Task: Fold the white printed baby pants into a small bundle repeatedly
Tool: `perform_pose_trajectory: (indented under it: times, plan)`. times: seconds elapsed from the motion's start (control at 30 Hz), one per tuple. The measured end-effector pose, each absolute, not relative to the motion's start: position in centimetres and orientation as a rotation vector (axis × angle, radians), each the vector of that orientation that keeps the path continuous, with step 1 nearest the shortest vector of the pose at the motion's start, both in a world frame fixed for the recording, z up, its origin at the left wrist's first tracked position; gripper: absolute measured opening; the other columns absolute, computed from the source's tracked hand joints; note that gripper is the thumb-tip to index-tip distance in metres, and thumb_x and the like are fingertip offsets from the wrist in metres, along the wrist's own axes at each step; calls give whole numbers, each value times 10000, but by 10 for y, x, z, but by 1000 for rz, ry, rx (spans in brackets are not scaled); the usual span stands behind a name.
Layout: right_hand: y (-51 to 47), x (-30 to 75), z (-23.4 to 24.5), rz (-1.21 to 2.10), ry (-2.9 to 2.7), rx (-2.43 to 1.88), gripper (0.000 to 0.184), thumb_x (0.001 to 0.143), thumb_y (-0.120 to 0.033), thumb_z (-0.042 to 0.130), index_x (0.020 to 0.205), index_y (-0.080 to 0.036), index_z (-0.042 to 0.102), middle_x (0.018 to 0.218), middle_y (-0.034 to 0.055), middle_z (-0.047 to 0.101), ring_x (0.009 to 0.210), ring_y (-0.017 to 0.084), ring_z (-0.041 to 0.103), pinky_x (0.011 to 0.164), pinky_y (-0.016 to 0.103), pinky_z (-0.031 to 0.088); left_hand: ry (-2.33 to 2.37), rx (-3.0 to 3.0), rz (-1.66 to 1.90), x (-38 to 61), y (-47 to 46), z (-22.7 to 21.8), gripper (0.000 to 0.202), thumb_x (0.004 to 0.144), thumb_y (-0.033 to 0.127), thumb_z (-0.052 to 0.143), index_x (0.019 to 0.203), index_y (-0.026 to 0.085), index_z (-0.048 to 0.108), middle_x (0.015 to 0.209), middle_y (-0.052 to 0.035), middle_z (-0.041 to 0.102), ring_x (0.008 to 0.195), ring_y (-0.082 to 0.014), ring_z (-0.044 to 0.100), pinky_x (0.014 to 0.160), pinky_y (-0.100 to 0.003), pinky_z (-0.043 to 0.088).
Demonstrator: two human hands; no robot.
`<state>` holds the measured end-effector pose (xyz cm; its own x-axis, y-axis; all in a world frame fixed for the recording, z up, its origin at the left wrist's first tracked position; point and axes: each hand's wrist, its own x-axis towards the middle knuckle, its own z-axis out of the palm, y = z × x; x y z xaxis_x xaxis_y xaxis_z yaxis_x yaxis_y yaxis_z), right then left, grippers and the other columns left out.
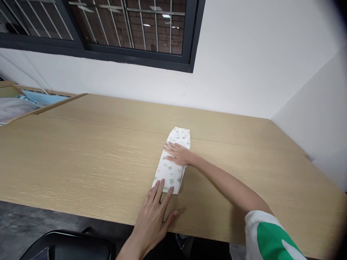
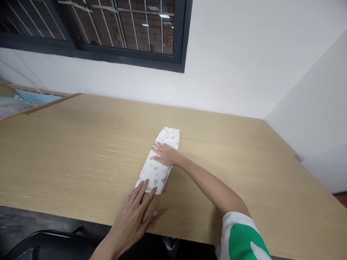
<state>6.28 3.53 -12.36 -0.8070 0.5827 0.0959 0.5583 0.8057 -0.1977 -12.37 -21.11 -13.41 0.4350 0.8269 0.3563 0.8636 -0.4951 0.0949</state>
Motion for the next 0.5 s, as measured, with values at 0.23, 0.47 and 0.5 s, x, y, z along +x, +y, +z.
perform_pose_trajectory:
  times: [0.23, 0.47, 0.5]
  plan:
    - [131, 81, -115, 239, -2705, -1362, 643, 1094, -527, 219, 1645, -197, 225, 1718, 72, 76, 1587, 231, 46, 1282, 449, 63, -1576, -2611, -566, -123, -214, -131, 724, 983, 514, 563, 1617, 282, 300, 1699, -145, 217, 1529, -395, 287, 1113, -550, 448]
    - [148, 84, -115, 195, -2684, -1418, 602, 1098, -477, 221, 1638, -212, 247, 1724, 46, 74, 1586, 198, 58, 1281, 432, 63, -1604, -2627, -560, -122, -215, -132, 722, 986, 517, 561, 1615, 271, 306, 1705, -148, 191, 1545, -392, 244, 1135, -559, 424]
    - [146, 83, -114, 184, -2673, -1420, 597, 1096, -466, 236, 1635, -210, 258, 1723, 48, 98, 1586, 198, 73, 1281, 433, 67, -1607, -2628, -565, -121, -216, -132, 713, 987, 511, 560, 1611, 269, 314, 1703, -152, 198, 1543, -394, 249, 1132, -564, 425]
